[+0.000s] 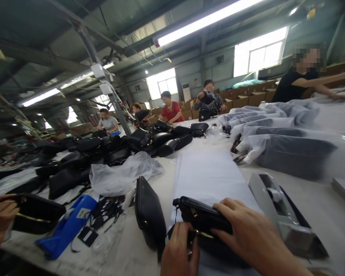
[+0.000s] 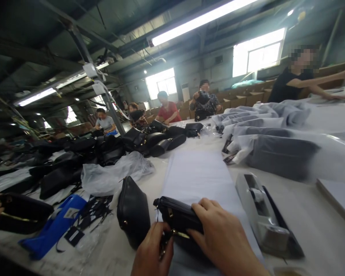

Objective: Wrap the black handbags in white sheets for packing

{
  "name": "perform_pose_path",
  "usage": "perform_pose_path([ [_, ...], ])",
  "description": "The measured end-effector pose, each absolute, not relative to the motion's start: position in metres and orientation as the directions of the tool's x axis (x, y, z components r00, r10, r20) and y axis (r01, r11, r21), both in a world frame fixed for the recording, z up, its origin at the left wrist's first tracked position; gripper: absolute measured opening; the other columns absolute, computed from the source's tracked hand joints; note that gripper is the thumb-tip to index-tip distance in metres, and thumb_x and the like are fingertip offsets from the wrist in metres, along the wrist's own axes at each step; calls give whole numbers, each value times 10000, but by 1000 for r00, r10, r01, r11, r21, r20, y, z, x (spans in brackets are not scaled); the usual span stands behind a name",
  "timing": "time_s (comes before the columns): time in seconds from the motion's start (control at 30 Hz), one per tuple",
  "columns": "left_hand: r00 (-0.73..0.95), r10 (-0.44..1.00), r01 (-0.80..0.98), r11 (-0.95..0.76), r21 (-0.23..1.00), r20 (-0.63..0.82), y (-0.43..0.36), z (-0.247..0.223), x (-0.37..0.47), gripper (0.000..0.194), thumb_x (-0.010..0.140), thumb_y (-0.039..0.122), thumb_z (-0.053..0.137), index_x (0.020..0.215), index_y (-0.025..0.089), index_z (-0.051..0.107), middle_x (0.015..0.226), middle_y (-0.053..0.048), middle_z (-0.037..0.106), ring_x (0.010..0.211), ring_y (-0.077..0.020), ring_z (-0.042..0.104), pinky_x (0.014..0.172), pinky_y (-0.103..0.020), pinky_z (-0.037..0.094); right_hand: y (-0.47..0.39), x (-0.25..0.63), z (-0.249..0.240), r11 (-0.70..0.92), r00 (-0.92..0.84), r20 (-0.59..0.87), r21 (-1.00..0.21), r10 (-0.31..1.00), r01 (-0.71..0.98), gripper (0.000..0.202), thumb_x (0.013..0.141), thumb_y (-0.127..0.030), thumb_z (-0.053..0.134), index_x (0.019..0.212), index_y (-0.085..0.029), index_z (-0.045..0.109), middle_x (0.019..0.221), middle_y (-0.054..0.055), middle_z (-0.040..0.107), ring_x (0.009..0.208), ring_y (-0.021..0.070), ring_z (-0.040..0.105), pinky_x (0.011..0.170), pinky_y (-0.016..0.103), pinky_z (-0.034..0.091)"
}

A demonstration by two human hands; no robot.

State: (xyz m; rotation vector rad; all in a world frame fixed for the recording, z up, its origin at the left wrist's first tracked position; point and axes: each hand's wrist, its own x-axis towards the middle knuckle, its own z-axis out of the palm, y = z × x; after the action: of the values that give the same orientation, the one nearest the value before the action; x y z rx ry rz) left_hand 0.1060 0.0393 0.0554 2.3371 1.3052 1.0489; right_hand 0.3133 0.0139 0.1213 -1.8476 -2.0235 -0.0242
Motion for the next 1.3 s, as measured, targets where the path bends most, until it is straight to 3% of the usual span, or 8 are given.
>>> perform_pose_path([
  [0.23,308,877,663,-475,578,368,37,72,112,116,941,297,552,1022,248,618,963,-43,690,888,-212,665,776,-327,515,13,322,118,70,-28,221,-187,975,980,321,845,-387,691,1138,-279,618,975,8,724,809,256,702,600,320,421],
  [0.57,216,852,578,-505,641,477,52,73,111,40,897,238,636,919,225,667,903,-25,690,901,-190,642,835,-311,487,27,333,124,121,-109,157,-66,982,990,225,829,-457,719,872,-256,628,784,-7,731,658,202,666,515,283,188],
  [0.67,149,889,580,-433,690,433,66,71,97,63,873,276,670,908,228,688,902,-20,699,868,-185,653,810,-296,491,31,335,123,174,-167,131,-43,977,984,215,841,-455,711,846,-257,629,755,-17,725,637,190,656,510,285,165],
  [0.8,107,960,467,-277,840,258,86,65,84,135,826,326,716,894,210,703,875,-11,711,815,-172,657,765,-268,494,40,337,124,258,-255,79,-32,964,966,196,871,-438,681,843,-249,640,749,-14,723,628,181,652,506,283,184],
  [0.93,185,974,309,-183,933,129,100,61,85,186,820,342,709,908,178,695,834,-6,701,775,-154,634,726,-244,484,48,341,125,320,-318,48,-51,947,946,209,880,-430,660,824,-229,648,725,3,713,618,176,648,512,274,245],
  [1.1,210,964,262,-213,941,160,95,63,88,209,849,362,674,941,174,666,877,-7,690,816,-155,627,761,-248,483,39,339,126,263,-251,151,-66,956,963,274,862,-480,662,943,-218,649,792,31,726,672,205,671,537,265,335],
  [1.2,220,958,319,-249,914,184,81,68,84,214,866,384,654,932,181,664,873,-18,696,820,-173,648,762,-268,506,30,337,135,252,-233,161,-107,959,962,250,847,-422,700,1012,-242,646,844,11,736,723,210,692,582,258,392],
  [1.3,279,918,366,-373,853,282,68,81,69,213,905,385,600,994,211,684,1015,-55,716,967,-213,666,858,-318,530,27,339,147,259,-236,132,-200,963,945,243,822,-350,732,1033,-260,650,877,-11,734,787,209,699,644,262,441],
])
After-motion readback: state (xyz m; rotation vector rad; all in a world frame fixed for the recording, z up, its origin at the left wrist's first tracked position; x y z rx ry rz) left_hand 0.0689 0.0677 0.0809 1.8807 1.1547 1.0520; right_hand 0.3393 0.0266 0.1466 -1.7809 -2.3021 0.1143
